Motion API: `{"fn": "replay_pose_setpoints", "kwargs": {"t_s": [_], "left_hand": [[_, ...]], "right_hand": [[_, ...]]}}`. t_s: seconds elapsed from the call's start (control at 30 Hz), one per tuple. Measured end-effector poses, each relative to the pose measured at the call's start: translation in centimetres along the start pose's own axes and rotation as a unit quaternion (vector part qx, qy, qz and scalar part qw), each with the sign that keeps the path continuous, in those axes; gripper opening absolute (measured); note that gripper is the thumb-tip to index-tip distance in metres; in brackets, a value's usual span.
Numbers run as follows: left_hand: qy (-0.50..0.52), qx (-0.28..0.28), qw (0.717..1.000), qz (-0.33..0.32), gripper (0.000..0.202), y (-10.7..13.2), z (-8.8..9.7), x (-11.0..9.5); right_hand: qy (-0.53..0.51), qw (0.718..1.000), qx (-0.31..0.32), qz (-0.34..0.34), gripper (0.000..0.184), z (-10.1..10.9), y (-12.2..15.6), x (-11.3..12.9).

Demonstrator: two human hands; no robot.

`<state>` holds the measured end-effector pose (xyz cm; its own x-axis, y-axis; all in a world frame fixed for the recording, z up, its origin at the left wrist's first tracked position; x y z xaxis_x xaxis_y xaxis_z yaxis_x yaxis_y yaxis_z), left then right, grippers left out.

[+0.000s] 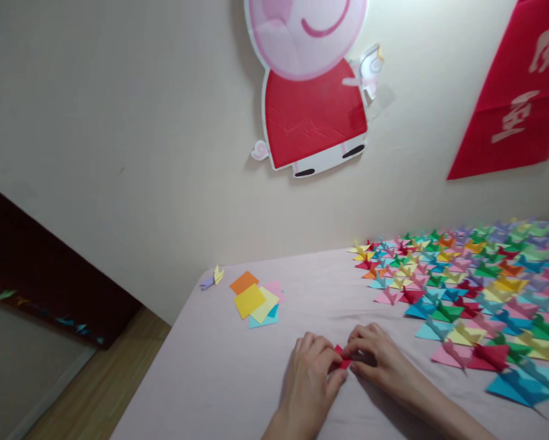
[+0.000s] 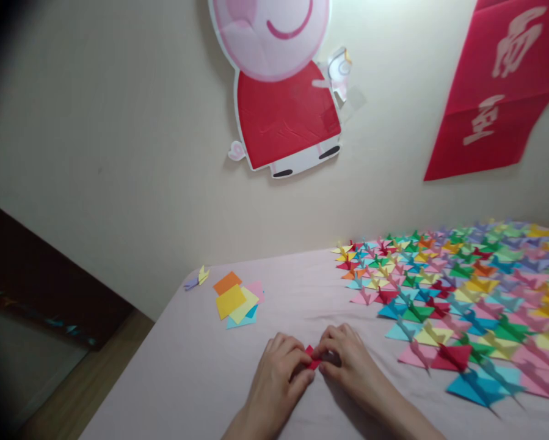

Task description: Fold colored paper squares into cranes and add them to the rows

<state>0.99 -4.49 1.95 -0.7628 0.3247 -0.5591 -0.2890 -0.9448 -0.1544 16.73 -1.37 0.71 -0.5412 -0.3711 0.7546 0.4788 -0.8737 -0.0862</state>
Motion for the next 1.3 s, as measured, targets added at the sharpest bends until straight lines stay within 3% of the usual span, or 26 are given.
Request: {"fn": "replay_pose_setpoints", "kwargs": {"t_s": [0.13, 0.27, 0.47, 0.63, 1.0, 1.3], "left_hand": [[-0.015, -0.011, 1.0, -0.001, 0.012, -0.2, -0.2, 0.1], [-0.015, -0.021, 0.999, 0.038, 0.015, -0.2, -0.3, 0.1], [0.026, 0.011, 0.997, 0.074, 0.016, -0.4, 0.3, 0.4], [0.047, 0.042, 0.996, 0.066, 0.019, -0.5, 0.7, 0.7], [0.049, 0.046, 0.995, 0.069, 0.014, -0.8, 0.8, 0.5], [0.029, 0.012, 0.997, 0.064, 0.015, -0.7, 0.4, 0.4]], "right_hand": [[-0.007, 1.0, 0.012, -0.006, 0.01, 0.2, -0.1, 0.1], [0.0, 1.0, 0.008, -0.013, 0.009, 0.2, -0.2, 0.3], [0.006, 1.0, 0.001, -0.018, 0.013, 0.2, -0.2, 0.3], [0.005, 1.0, 0.009, -0.01, 0.013, 0.3, -0.2, 0.4], [0.014, 1.0, 0.004, 0.0, 0.013, 0.1, -0.2, -0.2], [0.011, 1.0, 0.006, -0.004, 0.012, 0.1, -0.2, -0.3]]}}
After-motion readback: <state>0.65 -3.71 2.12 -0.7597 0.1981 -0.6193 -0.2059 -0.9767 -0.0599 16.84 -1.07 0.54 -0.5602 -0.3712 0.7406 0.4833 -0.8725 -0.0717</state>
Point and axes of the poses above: each hand's wrist, its own y-axis away from the middle knuckle, its own z-axis out of the back of the hand, x = y × z, the point moved 4 cm from there along -y, towards the middle knuckle, and after that the axes turned 7 degrees about z, right-handed, at the moved point
